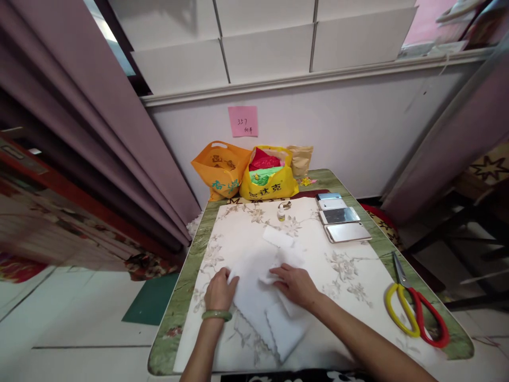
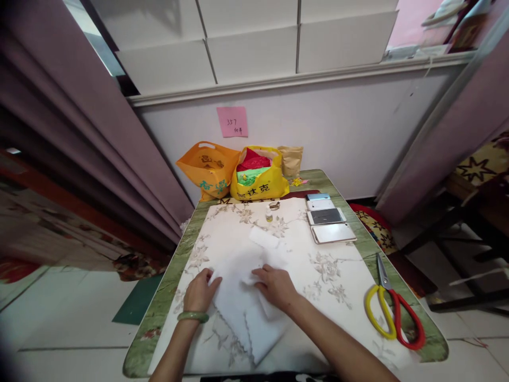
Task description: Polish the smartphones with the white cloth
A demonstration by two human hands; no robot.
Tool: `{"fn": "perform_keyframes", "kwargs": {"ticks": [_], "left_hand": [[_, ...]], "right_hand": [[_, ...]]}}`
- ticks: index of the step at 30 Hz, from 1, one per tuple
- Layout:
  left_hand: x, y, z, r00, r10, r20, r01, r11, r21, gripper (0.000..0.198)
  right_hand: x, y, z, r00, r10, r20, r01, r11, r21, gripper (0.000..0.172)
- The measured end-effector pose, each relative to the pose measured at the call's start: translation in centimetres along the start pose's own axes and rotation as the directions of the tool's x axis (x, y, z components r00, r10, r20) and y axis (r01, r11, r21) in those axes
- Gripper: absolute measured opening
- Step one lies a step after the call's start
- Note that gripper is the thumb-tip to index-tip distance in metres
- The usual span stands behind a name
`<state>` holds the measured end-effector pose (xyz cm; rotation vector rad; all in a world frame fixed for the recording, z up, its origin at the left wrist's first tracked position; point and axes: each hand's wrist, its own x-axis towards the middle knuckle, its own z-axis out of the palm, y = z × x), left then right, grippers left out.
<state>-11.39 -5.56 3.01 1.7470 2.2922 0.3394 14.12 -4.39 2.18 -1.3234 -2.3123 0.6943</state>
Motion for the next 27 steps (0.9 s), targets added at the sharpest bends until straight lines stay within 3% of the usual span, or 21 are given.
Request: {"fn": "perform_keyframes", "kwargs": {"ticks": [3, 5, 7, 8, 10, 12, 14, 16, 18, 20, 21, 24, 26, 27], "left_hand": [[0.3, -0.2, 0.2, 0.991, 0.046, -0.128, -0.075, 0.970, -0.231, 0.009], [0.3, 0.7, 0.0, 0.974, 0.028, -0.223, -0.118, 0.909, -0.400, 0.007], [0.0, 2.3, -0.4, 0.966, 0.018, -0.259, -0.158, 0.833, -0.531, 0.006], [-0.4, 3.4, -0.6, 0.959, 0.041, -0.282, -0.201, 0.797, -0.570, 0.005], [-1.3, 5.5, -1.1, 0.931, 0.208, -0.301, -0.353, 0.728, -0.587, 0.012], [-2.5, 7.4, -1.4, 0.875, 0.435, -0.211, -0.469, 0.656, -0.591, 0.019], [-3.6, 8.5, -1.3, 0.768, 0.641, -0.012, -0.525, 0.618, -0.585, 0.027], [-4.4, 9.0, -1.2, 0.652, 0.729, 0.209, -0.527, 0.634, -0.565, 0.028], [-4.7, 9.1, -1.2, 0.593, 0.732, 0.334, -0.498, 0.660, -0.563, 0.024], [-4.5, 9.0, -1.5, 0.607, 0.725, 0.324, -0.457, 0.653, -0.605, 0.021], [-4.1, 8.9, -1.7, 0.638, 0.715, 0.288, -0.435, 0.642, -0.632, 0.022], [-2.7, 8.6, -1.6, 0.815, 0.570, 0.102, -0.365, 0.642, -0.674, 0.028], [-1.5, 8.6, -0.8, 0.916, 0.398, -0.048, -0.327, 0.671, -0.666, 0.047], [-1.0, 8.7, -0.2, 0.937, 0.333, -0.109, -0.319, 0.686, -0.654, 0.065]], "right_hand": [[-1.6, 1.9, -1.7, 0.958, 0.135, -0.251, -0.073, 0.968, 0.242, 0.022], [-3.0, 3.6, -3.1, 0.842, 0.380, -0.384, -0.193, 0.876, 0.443, 0.028], [-4.6, 5.1, -4.4, 0.715, 0.555, -0.426, -0.254, 0.773, 0.582, 0.033], [-5.3, 5.7, -4.9, 0.679, 0.592, -0.435, -0.263, 0.749, 0.608, 0.033], [-6.6, 6.1, -5.8, 0.651, 0.608, -0.454, -0.269, 0.745, 0.611, 0.033], [-7.4, 5.7, -6.5, 0.695, 0.559, -0.452, -0.266, 0.784, 0.560, 0.031], [-7.9, 4.6, -7.1, 0.826, 0.418, -0.378, -0.224, 0.859, 0.461, 0.027], [-8.0, 3.1, -7.6, 0.960, 0.208, -0.189, -0.132, 0.928, 0.349, 0.025], [-7.8, 2.0, -8.1, 0.999, 0.035, 0.015, -0.038, 0.959, 0.280, 0.026], [-7.5, 1.6, -8.2, 0.995, -0.033, 0.093, 0.007, 0.964, 0.267, 0.025], [-7.3, 1.8, -8.1, 0.997, -0.028, 0.071, 0.007, 0.962, 0.274, 0.025], [-6.6, 3.3, -7.5, 0.980, 0.122, -0.159, -0.067, 0.947, 0.315, 0.030], [-5.9, 4.5, -6.9, 0.908, 0.271, -0.319, -0.166, 0.933, 0.319, 0.031], [-5.5, 5.0, -6.5, 0.872, 0.325, -0.366, -0.215, 0.926, 0.310, 0.031]]}}
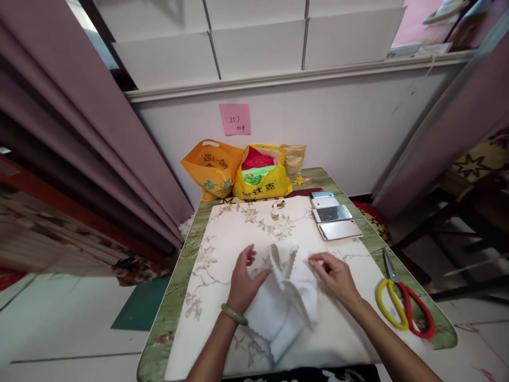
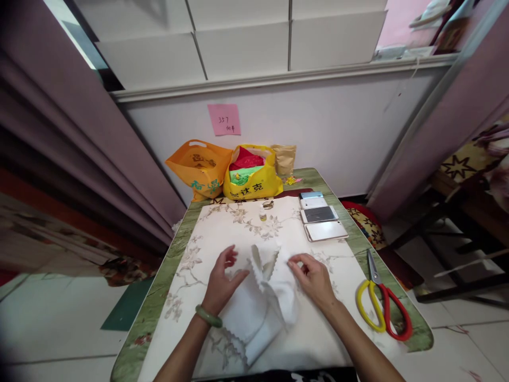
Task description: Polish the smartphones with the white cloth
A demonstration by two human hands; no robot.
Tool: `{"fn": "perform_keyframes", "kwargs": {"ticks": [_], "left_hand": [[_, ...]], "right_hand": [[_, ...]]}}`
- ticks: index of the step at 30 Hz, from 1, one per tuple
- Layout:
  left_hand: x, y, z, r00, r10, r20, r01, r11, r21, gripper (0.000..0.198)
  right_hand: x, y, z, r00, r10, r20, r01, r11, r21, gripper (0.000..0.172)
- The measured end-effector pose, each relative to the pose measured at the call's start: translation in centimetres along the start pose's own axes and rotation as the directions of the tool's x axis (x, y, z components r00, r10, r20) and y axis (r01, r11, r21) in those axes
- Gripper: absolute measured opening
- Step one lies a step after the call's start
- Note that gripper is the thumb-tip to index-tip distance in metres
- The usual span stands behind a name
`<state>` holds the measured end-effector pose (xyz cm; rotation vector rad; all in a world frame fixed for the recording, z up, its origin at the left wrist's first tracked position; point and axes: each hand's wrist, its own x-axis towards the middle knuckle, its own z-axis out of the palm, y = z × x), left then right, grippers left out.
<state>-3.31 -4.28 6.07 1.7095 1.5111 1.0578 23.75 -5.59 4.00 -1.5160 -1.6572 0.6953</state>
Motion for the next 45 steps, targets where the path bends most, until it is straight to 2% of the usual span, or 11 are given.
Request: {"fn": "perform_keyframes", "kwargs": {"ticks": [2, 4, 7, 10, 15, 21, 25, 30, 35, 41, 45], "left_hand": [[0.8, -0.8, 1.1, 0.999, 0.000, -0.044, 0.001, 1.000, 0.017, 0.096], [1.4, -1.1, 2.2, 0.999, 0.040, 0.028, -0.040, 0.999, -0.012, 0.105], [1.3, -0.9, 3.4, 0.968, 0.175, 0.178, -0.170, 0.985, -0.040, 0.075], [0.2, -0.6, 3.9, 0.917, 0.298, 0.266, -0.309, 0.951, -0.003, 0.044], [-2.5, -1.4, 3.7, 0.952, 0.253, 0.175, -0.283, 0.943, 0.175, 0.040], [-4.1, -3.0, 2.4, 0.935, 0.167, 0.314, -0.282, 0.885, 0.369, 0.065], [-4.3, -2.2, 2.2, 0.939, 0.133, 0.317, -0.244, 0.906, 0.345, 0.038], [-4.0, 0.4, 2.5, 0.958, 0.109, 0.264, -0.172, 0.958, 0.228, 0.028], [-4.9, 1.4, 1.7, 0.977, 0.071, 0.202, -0.106, 0.980, 0.171, 0.018], [-6.4, 0.4, 0.2, 0.940, 0.003, 0.342, -0.112, 0.947, 0.299, 0.026], [-5.4, 1.3, -1.7, 0.900, -0.007, 0.435, -0.148, 0.935, 0.322, 0.051]], "right_hand": [[0.3, 0.5, 1.0, 0.998, 0.054, -0.034, -0.056, 0.996, -0.064, 0.049], [0.2, 0.7, 2.0, 0.998, 0.056, 0.038, -0.052, 0.991, -0.120, 0.070], [-0.8, 0.7, 3.3, 0.988, -0.043, 0.148, 0.067, 0.985, -0.158, 0.060], [-1.7, 0.8, 3.6, 0.975, -0.175, 0.134, 0.196, 0.967, -0.165, 0.043], [-1.9, 0.7, 2.9, 0.969, -0.181, 0.166, 0.217, 0.947, -0.236, 0.046], [-2.3, -0.5, 1.7, 0.982, -0.056, 0.183, 0.101, 0.964, -0.247, 0.073], [-4.0, -0.7, 1.7, 0.965, -0.058, 0.257, 0.118, 0.967, -0.226, 0.093], [-4.7, -0.3, 2.4, 0.944, -0.121, 0.307, 0.189, 0.961, -0.202, 0.057], [-3.7, -1.2, 0.9, 0.941, -0.145, 0.305, 0.207, 0.961, -0.183, 0.052], [-4.5, -0.9, 0.1, 0.916, -0.095, 0.390, 0.235, 0.914, -0.331, 0.048], [-4.0, -1.5, -1.2, 0.957, -0.180, 0.228, 0.252, 0.906, -0.340, 0.041]]}}
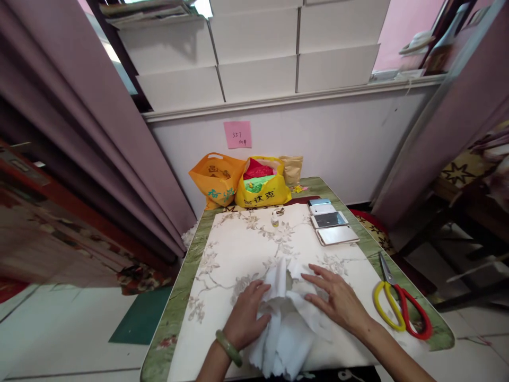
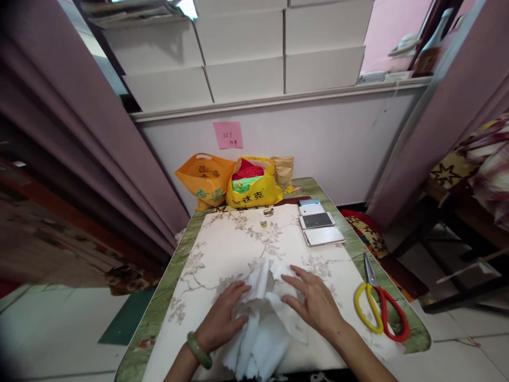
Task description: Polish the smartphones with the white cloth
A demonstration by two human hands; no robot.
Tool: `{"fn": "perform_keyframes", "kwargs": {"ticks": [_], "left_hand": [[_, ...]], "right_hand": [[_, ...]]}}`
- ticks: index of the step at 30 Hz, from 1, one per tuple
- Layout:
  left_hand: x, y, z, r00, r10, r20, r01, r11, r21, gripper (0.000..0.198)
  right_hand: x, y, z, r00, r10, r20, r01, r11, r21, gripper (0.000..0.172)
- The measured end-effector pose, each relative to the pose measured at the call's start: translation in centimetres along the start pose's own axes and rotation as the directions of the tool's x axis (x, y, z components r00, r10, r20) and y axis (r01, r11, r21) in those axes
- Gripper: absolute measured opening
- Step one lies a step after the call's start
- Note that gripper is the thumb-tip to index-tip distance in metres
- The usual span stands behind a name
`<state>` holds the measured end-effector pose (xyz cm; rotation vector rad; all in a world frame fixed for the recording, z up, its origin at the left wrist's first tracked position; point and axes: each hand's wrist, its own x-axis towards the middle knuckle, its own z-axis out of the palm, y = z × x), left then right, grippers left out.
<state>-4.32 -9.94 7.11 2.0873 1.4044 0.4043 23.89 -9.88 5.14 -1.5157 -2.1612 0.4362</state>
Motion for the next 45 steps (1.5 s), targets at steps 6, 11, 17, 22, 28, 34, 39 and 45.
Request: {"fn": "perform_keyframes", "kwargs": {"ticks": [6, 11, 17, 22, 28, 34, 39, 45], "left_hand": [[2.8, 1.6, 1.0, 0.982, 0.066, -0.176, -0.052, 0.995, 0.080, 0.057], [4.2, -0.4, 6.2, 0.992, 0.123, 0.018, -0.123, 0.957, 0.264, 0.076], [4.0, -3.3, 7.9, 0.989, 0.139, 0.058, -0.150, 0.943, 0.296, 0.085], [4.0, -5.2, 8.9, 0.954, 0.295, -0.057, -0.257, 0.899, 0.355, 0.080], [4.3, -5.2, 8.0, 0.915, 0.365, -0.169, -0.282, 0.882, 0.379, 0.082], [4.8, -1.5, 6.1, 0.871, 0.341, -0.354, -0.182, 0.893, 0.412, 0.060], [4.5, -1.2, 7.6, 0.905, 0.342, -0.254, -0.224, 0.889, 0.399, 0.058], [3.9, -1.3, 8.4, 0.965, 0.215, -0.147, -0.168, 0.945, 0.279, 0.058]], "right_hand": [[2.6, -1.2, 1.7, 0.989, 0.010, -0.149, 0.007, 0.993, 0.114, 0.029], [3.9, -1.5, 6.3, 0.999, 0.032, -0.012, -0.029, 0.982, 0.185, 0.018], [3.5, -1.1, 7.3, 1.000, 0.015, -0.008, -0.013, 0.975, 0.221, 0.017], [2.8, -1.1, 7.7, 0.999, -0.010, -0.040, 0.019, 0.974, 0.227, 0.021], [3.9, -1.1, 6.4, 0.997, 0.005, 0.071, -0.019, 0.981, 0.194, 0.016], [5.2, -1.9, 4.0, 0.998, 0.060, -0.033, -0.046, 0.945, 0.322, 0.023], [4.4, -2.2, 5.8, 0.994, 0.094, 0.050, -0.106, 0.895, 0.433, 0.019], [3.8, -1.1, 7.5, 0.997, 0.037, 0.072, -0.062, 0.924, 0.379, 0.017]]}}
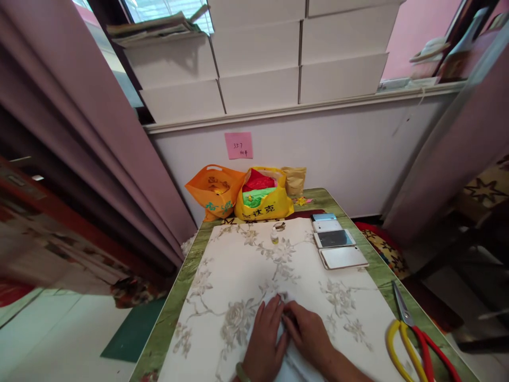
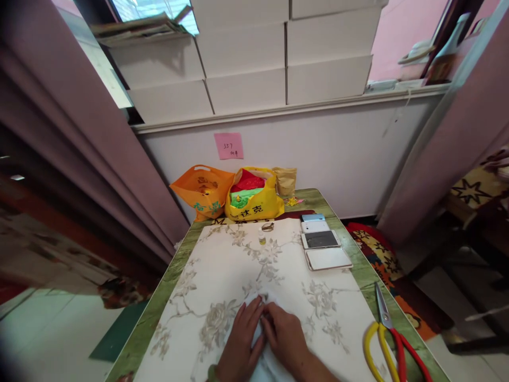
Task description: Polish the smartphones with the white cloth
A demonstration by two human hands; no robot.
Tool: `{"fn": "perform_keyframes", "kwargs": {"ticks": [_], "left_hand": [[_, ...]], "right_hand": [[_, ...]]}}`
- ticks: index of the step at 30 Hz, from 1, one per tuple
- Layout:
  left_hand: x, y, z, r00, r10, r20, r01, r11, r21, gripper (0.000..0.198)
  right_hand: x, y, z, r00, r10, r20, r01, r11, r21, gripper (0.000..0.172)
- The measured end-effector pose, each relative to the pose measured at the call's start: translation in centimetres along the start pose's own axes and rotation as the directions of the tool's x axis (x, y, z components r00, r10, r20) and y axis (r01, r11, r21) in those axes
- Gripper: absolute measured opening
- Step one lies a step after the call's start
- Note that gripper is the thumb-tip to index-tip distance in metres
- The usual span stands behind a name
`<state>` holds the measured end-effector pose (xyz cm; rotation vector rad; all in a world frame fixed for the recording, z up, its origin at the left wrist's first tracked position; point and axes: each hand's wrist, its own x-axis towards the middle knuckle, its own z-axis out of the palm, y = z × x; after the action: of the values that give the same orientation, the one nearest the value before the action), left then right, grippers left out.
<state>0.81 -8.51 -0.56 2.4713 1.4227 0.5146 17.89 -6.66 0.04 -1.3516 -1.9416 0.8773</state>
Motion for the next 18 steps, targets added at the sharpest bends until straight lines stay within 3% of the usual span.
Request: {"fn": "perform_keyframes", "kwargs": {"ticks": [4, 7, 10, 11, 13, 15, 17, 18], "left_hand": [[0.5, 0.6, -1.0, 0.996, -0.084, 0.029, 0.087, 0.981, -0.172, 0.053], [1.4, 0.7, -2.6, 0.983, -0.183, 0.024, 0.178, 0.902, -0.392, 0.045], [3.0, 0.3, -5.5, 0.942, -0.327, -0.079, 0.240, 0.817, -0.524, 0.035], [3.6, 0.2, -6.9, 0.933, -0.326, -0.155, 0.212, 0.842, -0.497, 0.034], [4.7, 0.1, -10.3, 0.916, -0.211, -0.340, 0.083, 0.931, -0.356, 0.030], [5.5, 0.5, -14.5, 0.866, -0.131, -0.483, -0.001, 0.965, -0.262, 0.023], [5.7, 1.2, -19.0, 0.775, -0.209, -0.596, -0.074, 0.907, -0.414, 0.018], [5.7, 1.6, -21.0, 0.739, -0.296, -0.605, -0.134, 0.816, -0.562, 0.019]], "right_hand": [[-0.1, 0.3, -0.2, 1.000, -0.002, 0.012, 0.002, 1.000, -0.012, 0.018], [-0.2, -0.1, -0.6, 0.999, 0.024, 0.037, -0.024, 1.000, -0.006, 0.019], [0.1, -0.9, -1.5, 0.996, 0.058, 0.069, -0.058, 0.998, 0.002, 0.017], [0.2, -1.2, -1.8, 0.994, 0.067, 0.085, -0.068, 0.998, 0.003, 0.017], [0.5, -1.8, -2.6, 0.990, 0.074, 0.122, -0.075, 0.997, 0.003, 0.016], [0.8, -2.5, -3.3, 0.985, 0.074, 0.156, -0.074, 0.997, -0.006, 0.018], [1.0, -3.3, -3.9, 0.984, 0.060, 0.166, -0.058, 0.998, -0.016, 0.019], [1.2, -3.8, -4.1, 0.986, 0.045, 0.160, -0.042, 0.999, -0.018, 0.019]]}}
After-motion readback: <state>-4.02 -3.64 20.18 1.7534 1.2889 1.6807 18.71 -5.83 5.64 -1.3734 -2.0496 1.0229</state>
